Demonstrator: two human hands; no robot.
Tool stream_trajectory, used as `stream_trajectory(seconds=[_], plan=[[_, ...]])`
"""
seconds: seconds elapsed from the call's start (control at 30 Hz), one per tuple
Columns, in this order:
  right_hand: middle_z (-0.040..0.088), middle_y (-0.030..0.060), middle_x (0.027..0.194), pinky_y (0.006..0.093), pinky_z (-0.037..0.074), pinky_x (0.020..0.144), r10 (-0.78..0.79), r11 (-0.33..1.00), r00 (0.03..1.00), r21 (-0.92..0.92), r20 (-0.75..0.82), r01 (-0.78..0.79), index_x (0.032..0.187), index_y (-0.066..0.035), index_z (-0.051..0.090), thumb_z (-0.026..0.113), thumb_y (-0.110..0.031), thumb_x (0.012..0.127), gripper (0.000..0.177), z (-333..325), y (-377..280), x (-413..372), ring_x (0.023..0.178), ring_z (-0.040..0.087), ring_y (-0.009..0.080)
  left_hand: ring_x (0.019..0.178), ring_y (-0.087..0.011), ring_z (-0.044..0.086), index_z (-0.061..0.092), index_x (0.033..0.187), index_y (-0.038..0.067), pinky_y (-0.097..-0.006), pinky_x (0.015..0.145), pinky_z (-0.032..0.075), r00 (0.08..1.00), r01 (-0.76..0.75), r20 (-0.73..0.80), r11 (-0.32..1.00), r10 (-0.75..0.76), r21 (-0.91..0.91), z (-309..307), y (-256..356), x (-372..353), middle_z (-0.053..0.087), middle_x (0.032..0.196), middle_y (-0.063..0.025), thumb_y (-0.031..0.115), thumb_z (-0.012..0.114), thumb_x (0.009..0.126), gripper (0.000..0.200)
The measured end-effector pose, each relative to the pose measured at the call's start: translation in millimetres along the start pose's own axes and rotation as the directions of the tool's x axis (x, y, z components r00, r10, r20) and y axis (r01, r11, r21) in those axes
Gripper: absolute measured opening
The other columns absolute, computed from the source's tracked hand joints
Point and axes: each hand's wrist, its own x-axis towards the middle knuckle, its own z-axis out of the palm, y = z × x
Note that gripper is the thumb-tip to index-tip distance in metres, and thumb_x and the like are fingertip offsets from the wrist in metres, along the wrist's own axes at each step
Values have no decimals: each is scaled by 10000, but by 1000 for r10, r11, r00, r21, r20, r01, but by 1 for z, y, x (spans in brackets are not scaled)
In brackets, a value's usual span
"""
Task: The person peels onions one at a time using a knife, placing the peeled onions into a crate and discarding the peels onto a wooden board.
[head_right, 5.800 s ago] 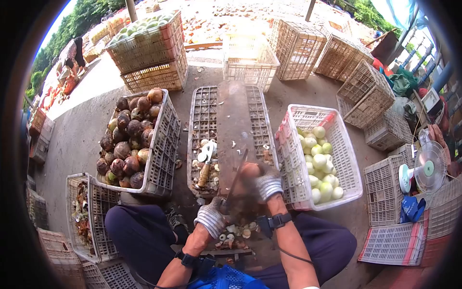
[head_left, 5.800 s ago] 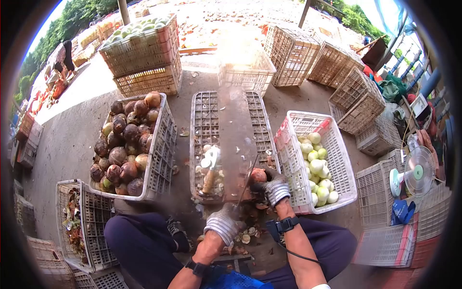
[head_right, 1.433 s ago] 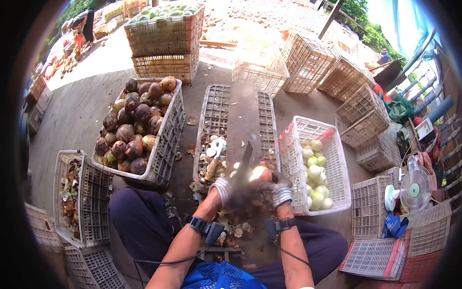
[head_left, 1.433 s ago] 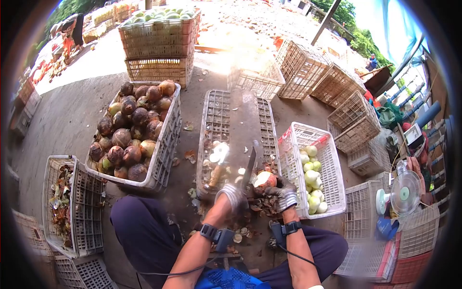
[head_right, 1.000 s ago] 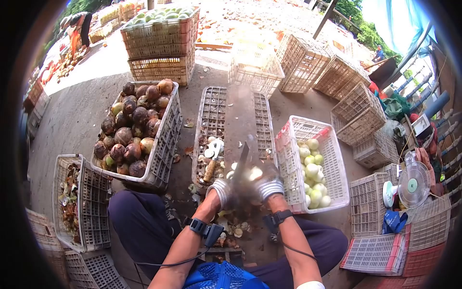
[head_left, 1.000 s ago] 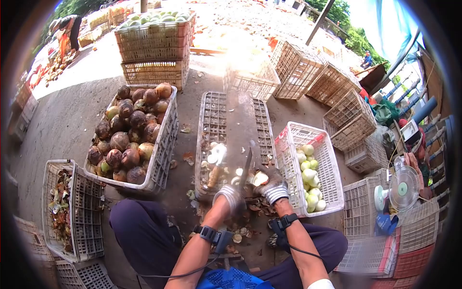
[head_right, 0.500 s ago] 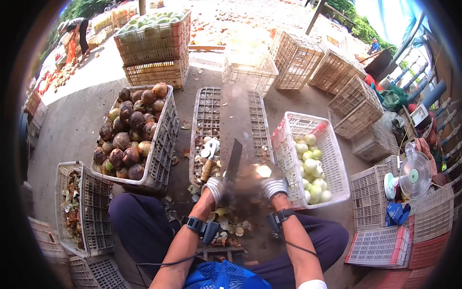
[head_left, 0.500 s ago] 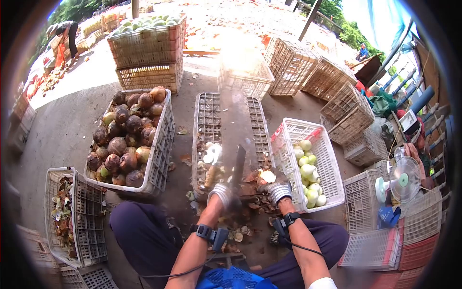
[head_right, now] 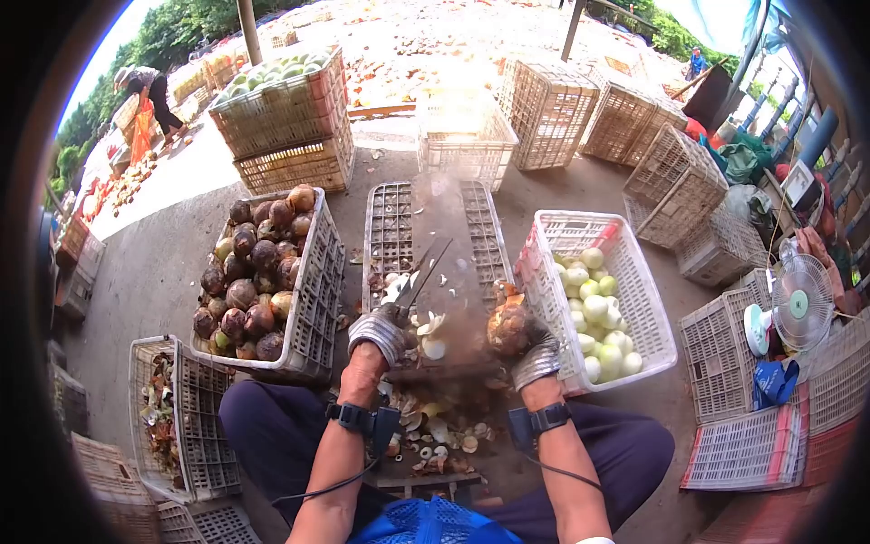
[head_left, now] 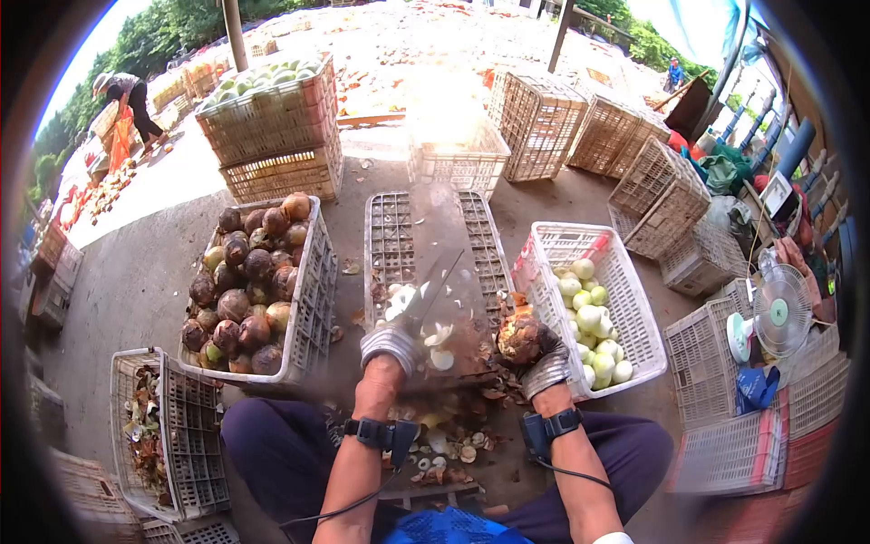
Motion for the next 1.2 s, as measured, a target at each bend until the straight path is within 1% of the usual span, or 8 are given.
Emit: stream_trajectory(seconds=[0.23,0.3,0.33,0.53,0.63,0.77,1.0,1.2], plan=[[553,106,1264,647,454,881,100,988,973,94,208,-122,1285,-150,500,585,-507,809,601,-17,-2,-12,1150,522,362,847,-349,677,699,940,51,-417,705,541,983,38,-182,979,-1,202,9,-34,56,688,884,-193,350,614,776,351],[534,100,1299,529,428,983,-183,305,870,-815,457,492,1305,-133,488,555,-444,834,568,-21,0,-12,1177,514,315,859,-349,673,695,947,59,-422,714,541,981,87,-188,974,-47,207,8,-37,68,685,902,-194,337,626,767,339],[534,95,1305,492,422,996,-177,115,859,-857,480,502,1301,-140,497,536,-425,848,537,-19,-3,-20,1192,508,292,869,-347,671,690,959,69,-425,720,540,984,108,-160,968,-72,225,3,-34,72,683,916,-194,315,632,758,324],[599,61,1197,350,469,928,-199,397,908,-817,368,418,1238,-141,551,621,-326,781,498,-22,-2,-34,1078,584,205,894,-352,658,699,999,108,-459,756,527,980,49,-198,969,0,243,6,-41,85,674,976,-193,365,656,751,360],[629,66,1088,357,487,894,-25,969,983,-237,184,69,1221,-91,539,613,-286,814,457,3,-4,-41,981,610,210,943,-349,638,713,978,120,-448,799,514,907,16,-407,958,107,287,13,-25,53,656,1020,-192,358,661,738,343],[649,81,1035,381,506,868,101,991,974,66,205,-117,1205,-40,531,566,-258,871,400,3,-5,-28,921,627,231,972,-356,634,682,1031,52,-437,859,501,988,-79,-93,912,126,403,61,-24,53,640,1085,-218,294,632,762,365],[638,121,1087,516,495,919,46,988,993,144,106,-61,1152,-70,583,642,-193,763,412,1,-15,-42,1010,614,305,1099,-276,603,512,1299,63,-369,916,496,920,93,-393,977,-11,191,97,-67,55,612,1206,-158,449,850,579,884],[659,87,1054,470,532,849,-353,880,924,-284,147,381,1105,-92,615,629,-244,793,348,-63,14,0,967,634,268,915,-337,640,690,1008,94,-417,795,512,954,-120,-265,987,143,104,60,-1,29,671,966,-173,237,719,695,345]])
